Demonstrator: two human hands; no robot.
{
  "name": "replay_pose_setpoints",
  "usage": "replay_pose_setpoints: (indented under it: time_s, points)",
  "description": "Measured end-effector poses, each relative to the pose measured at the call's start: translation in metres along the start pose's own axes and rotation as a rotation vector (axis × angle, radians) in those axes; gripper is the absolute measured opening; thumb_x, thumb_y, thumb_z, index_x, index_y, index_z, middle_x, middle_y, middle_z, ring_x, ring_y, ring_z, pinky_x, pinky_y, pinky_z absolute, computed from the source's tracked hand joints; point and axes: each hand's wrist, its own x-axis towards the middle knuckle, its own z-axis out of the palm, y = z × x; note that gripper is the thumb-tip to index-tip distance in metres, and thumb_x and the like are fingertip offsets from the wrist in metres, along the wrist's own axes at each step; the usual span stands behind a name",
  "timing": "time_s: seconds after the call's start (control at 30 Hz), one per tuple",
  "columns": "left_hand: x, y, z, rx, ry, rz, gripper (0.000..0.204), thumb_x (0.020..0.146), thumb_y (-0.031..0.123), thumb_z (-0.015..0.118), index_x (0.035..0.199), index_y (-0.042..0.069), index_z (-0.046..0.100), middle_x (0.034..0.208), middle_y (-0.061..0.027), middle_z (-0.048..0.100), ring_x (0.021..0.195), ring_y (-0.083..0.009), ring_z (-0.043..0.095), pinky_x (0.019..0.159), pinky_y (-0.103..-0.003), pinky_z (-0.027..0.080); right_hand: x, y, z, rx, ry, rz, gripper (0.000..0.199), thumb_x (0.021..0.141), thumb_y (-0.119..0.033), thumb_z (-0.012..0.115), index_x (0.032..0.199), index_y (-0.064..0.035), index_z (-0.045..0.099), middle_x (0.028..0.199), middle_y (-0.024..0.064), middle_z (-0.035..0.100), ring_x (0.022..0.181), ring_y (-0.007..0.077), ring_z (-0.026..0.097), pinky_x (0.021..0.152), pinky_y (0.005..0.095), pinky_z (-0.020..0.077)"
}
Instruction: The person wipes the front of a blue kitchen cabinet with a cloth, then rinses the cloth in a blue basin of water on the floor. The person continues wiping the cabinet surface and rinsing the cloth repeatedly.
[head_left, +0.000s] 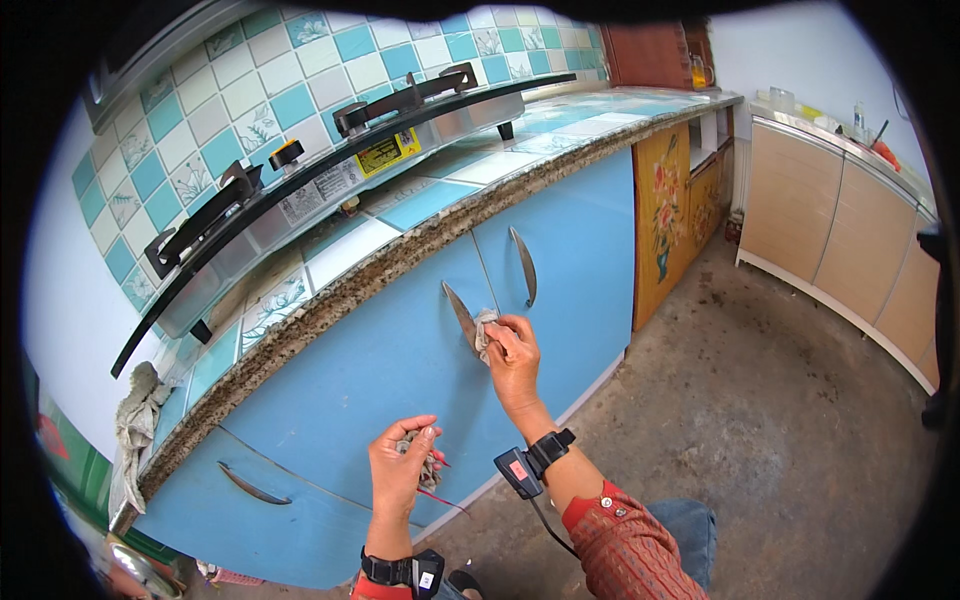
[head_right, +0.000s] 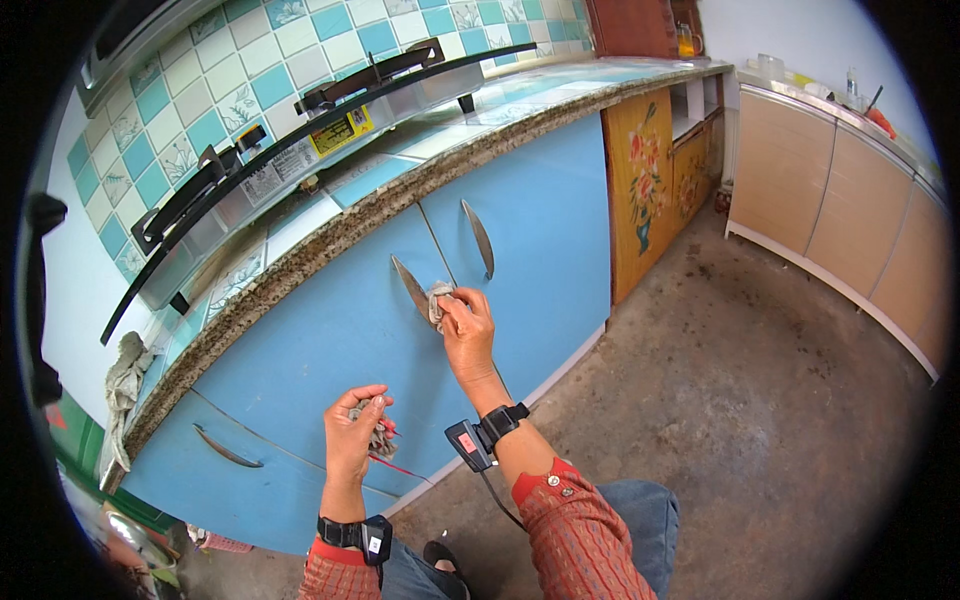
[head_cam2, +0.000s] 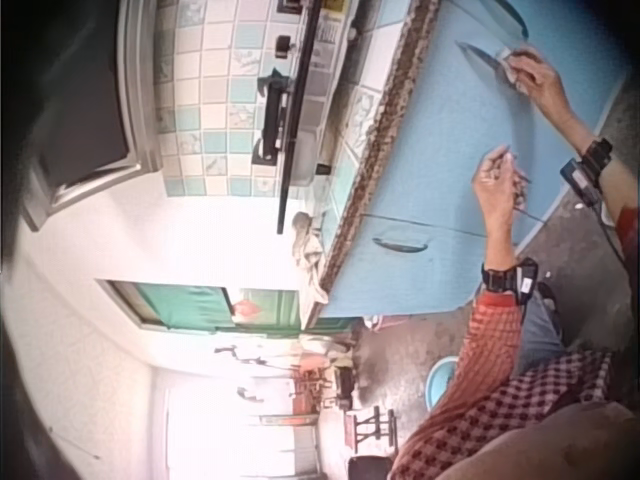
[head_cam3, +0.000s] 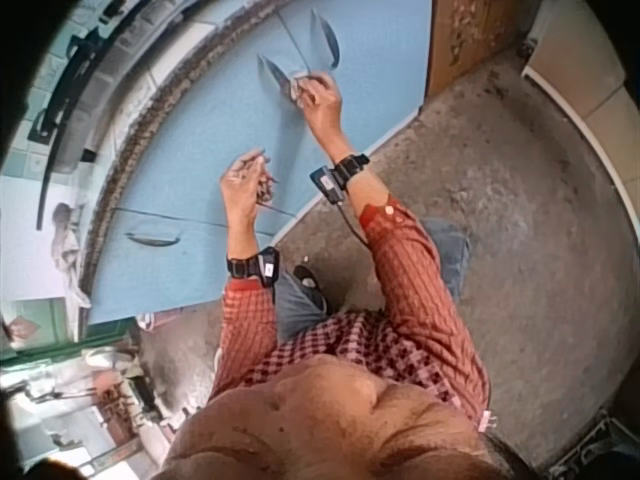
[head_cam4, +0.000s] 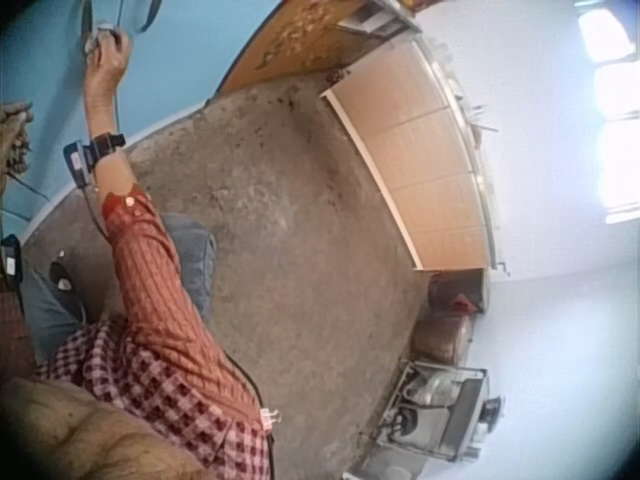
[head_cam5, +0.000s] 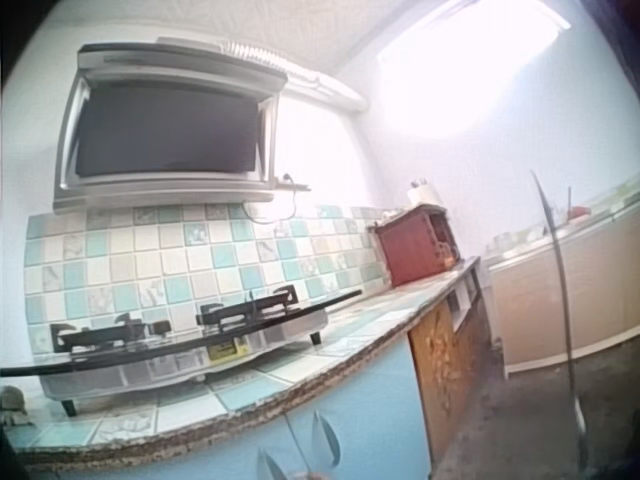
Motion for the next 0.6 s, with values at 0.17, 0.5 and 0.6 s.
replay_pose_setpoints:
  time_s: [0.17, 0.5, 0.6]
  points:
    - [0.001, -0.002, -0.002, -0.014, 0.004, 0.004, 0.015, 0.089, 0.006, 0.064, 0.102, -0.002, 0.066, 0.088, -0.0121, 0.067, 0.06, -0.0118, 0.061, 0.052, -0.024, 0.05, -0.03, 0.009, -0.012, 0.004, 0.08, 0.334, 0.024, 0.071, 0.01, 0.061, 0.091, -0.0021, 0.066, 0.095, 0.0096, 0.06, 0.084, 0.0232, 0.06, 0.071, 0.0311, 0.0508]
    - [0.001, 0.001, -0.01, -0.008, 0.014, 0.003, 0.016, 0.089, 0.008, 0.065, 0.102, -0.001, 0.065, 0.088, -0.0122, 0.066, 0.06, -0.0122, 0.061, 0.052, -0.025, 0.05, -0.005, -0.032, -0.006, 0.211, 0.08, 0.205, 0.028, 0.072, 0.011, 0.063, 0.097, -0.0031, 0.066, 0.103, 0.0057, 0.058, 0.08, 0.0102, 0.056, 0.063, 0.0223, 0.0478]
    - [0.001, 0.003, -0.012, -0.018, 0.017, 0.007, 0.016, 0.089, 0.008, 0.065, 0.102, -0.001, 0.065, 0.088, -0.0123, 0.066, 0.06, -0.0123, 0.061, 0.052, -0.025, 0.05, 0.0, -0.042, -0.006, 0.228, 0.088, 0.198, 0.028, 0.073, 0.011, 0.063, 0.097, -0.0029, 0.065, 0.102, 0.0064, 0.058, 0.079, 0.0113, 0.056, 0.062, 0.0233, 0.0481]
